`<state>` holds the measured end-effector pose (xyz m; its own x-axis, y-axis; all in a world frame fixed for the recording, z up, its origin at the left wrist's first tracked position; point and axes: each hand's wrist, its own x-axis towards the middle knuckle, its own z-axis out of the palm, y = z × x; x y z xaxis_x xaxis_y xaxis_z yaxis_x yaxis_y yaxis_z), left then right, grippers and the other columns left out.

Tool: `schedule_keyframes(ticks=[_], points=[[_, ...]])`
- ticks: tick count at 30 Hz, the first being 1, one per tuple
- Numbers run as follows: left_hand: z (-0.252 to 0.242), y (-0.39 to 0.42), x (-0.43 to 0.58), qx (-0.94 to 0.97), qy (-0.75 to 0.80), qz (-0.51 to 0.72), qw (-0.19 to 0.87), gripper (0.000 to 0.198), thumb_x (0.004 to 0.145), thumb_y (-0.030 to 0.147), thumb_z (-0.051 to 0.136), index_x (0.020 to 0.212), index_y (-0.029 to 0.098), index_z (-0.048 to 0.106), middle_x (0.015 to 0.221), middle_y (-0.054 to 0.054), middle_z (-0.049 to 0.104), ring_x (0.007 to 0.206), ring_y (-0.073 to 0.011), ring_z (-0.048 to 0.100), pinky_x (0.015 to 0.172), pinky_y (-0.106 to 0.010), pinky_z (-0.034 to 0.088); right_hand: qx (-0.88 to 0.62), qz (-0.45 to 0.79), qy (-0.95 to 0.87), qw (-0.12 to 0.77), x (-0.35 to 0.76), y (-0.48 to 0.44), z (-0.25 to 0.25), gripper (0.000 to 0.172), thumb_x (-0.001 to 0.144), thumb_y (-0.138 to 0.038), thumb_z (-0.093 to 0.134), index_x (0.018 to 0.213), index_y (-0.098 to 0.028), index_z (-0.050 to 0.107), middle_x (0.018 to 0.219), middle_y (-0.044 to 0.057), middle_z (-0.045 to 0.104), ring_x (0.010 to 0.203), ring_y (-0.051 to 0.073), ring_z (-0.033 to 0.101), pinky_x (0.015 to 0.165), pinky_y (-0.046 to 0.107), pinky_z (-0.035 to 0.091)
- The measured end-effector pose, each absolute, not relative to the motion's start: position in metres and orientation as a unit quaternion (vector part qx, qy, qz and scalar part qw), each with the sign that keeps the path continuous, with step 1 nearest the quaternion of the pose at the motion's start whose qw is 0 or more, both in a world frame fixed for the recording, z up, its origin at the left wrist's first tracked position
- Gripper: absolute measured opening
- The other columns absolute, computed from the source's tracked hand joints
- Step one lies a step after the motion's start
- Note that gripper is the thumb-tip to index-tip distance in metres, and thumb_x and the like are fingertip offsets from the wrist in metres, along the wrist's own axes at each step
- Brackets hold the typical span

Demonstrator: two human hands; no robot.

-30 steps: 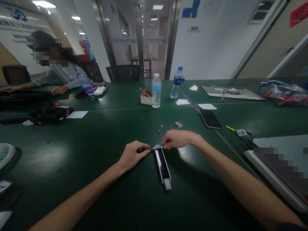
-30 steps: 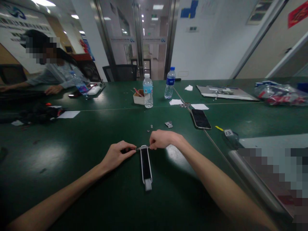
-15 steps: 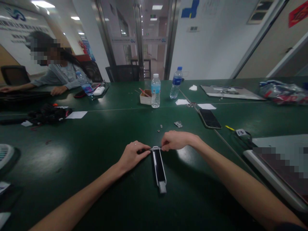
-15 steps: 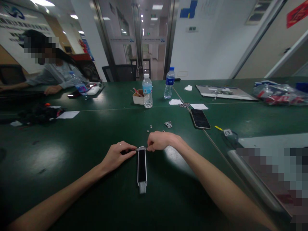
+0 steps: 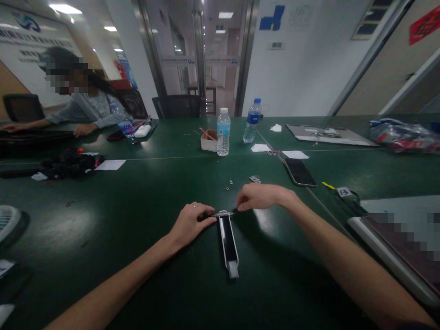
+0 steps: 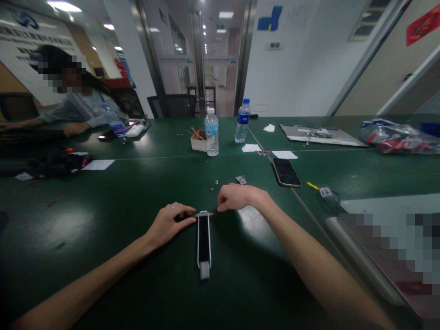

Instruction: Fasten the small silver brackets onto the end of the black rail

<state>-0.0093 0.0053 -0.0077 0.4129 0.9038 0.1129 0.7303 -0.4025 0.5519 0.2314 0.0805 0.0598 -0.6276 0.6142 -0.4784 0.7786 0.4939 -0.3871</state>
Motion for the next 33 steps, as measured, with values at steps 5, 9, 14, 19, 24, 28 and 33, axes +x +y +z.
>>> schedule_keyframes(ticks=[5,9,14,19,24,28,33], points=[[-0.013,0.007,-0.012,0.811,0.498,0.210,0.223,0.027,0.087,0.037,0.059,0.109,0.021,0.063,0.097,-0.004,0.065,0.084,-0.0214,0.057,0.074,-0.035,0.045,0.525,-0.146,0.838,0.027,0.261,0.106,0.056,0.025,0.084,-0.028,0.056,0.104,-0.016,0.066,0.100,0.009,0.068,0.087,0.022,0.063,0.073,0.030,0.045],[-0.011,0.007,-0.011,0.812,0.497,0.205,0.226,0.027,0.086,0.034,0.060,0.109,0.020,0.063,0.096,-0.004,0.065,0.083,-0.0210,0.057,0.074,-0.035,0.045,0.602,-0.044,0.797,-0.014,0.275,0.126,0.033,0.035,0.087,-0.030,0.053,0.117,-0.014,0.060,0.110,0.015,0.064,0.101,0.026,0.059,0.083,0.034,0.044],[-0.004,0.005,-0.008,0.808,0.500,0.203,0.237,0.028,0.085,0.029,0.059,0.110,0.018,0.062,0.097,-0.005,0.064,0.085,-0.0211,0.057,0.076,-0.037,0.045,0.578,-0.052,0.814,-0.004,0.281,0.137,0.010,0.031,0.090,-0.027,0.047,0.111,-0.014,0.066,0.110,0.014,0.065,0.105,0.025,0.058,0.088,0.030,0.041],[0.000,0.004,-0.009,0.786,0.512,0.234,0.256,0.029,0.086,0.031,0.056,0.112,0.019,0.060,0.098,-0.005,0.063,0.084,-0.0205,0.057,0.074,-0.035,0.047,0.573,-0.042,0.819,-0.019,0.272,0.132,0.019,0.033,0.091,-0.021,0.041,0.105,-0.010,0.069,0.109,0.015,0.065,0.103,0.024,0.059,0.089,0.029,0.041],[0.002,0.003,-0.008,0.750,0.536,0.268,0.280,0.030,0.087,0.034,0.051,0.112,0.019,0.059,0.099,-0.005,0.063,0.080,-0.0198,0.058,0.068,-0.032,0.048,0.532,-0.021,0.843,-0.077,0.245,0.113,0.036,0.035,0.093,-0.018,0.037,0.108,-0.010,0.067,0.112,0.015,0.061,0.101,0.022,0.058,0.090,0.030,0.041],[0.002,0.003,-0.008,0.733,0.543,0.289,0.289,0.030,0.088,0.036,0.050,0.113,0.020,0.058,0.100,-0.004,0.064,0.084,-0.0201,0.058,0.071,-0.032,0.048,0.510,-0.005,0.855,-0.092,0.231,0.100,0.040,0.033,0.092,-0.019,0.040,0.114,-0.007,0.062,0.121,0.018,0.055,0.099,0.023,0.058,0.088,0.033,0.043],[0.002,0.003,-0.008,0.719,0.551,0.310,0.289,0.027,0.088,0.035,0.050,0.107,0.018,0.060,0.098,-0.005,0.063,0.083,-0.0203,0.059,0.070,-0.032,0.049,0.494,0.017,0.863,-0.102,0.228,0.095,0.035,0.034,0.092,-0.019,0.042,0.120,-0.011,0.059,0.121,0.016,0.055,0.109,0.026,0.050,0.092,0.037,0.040]])
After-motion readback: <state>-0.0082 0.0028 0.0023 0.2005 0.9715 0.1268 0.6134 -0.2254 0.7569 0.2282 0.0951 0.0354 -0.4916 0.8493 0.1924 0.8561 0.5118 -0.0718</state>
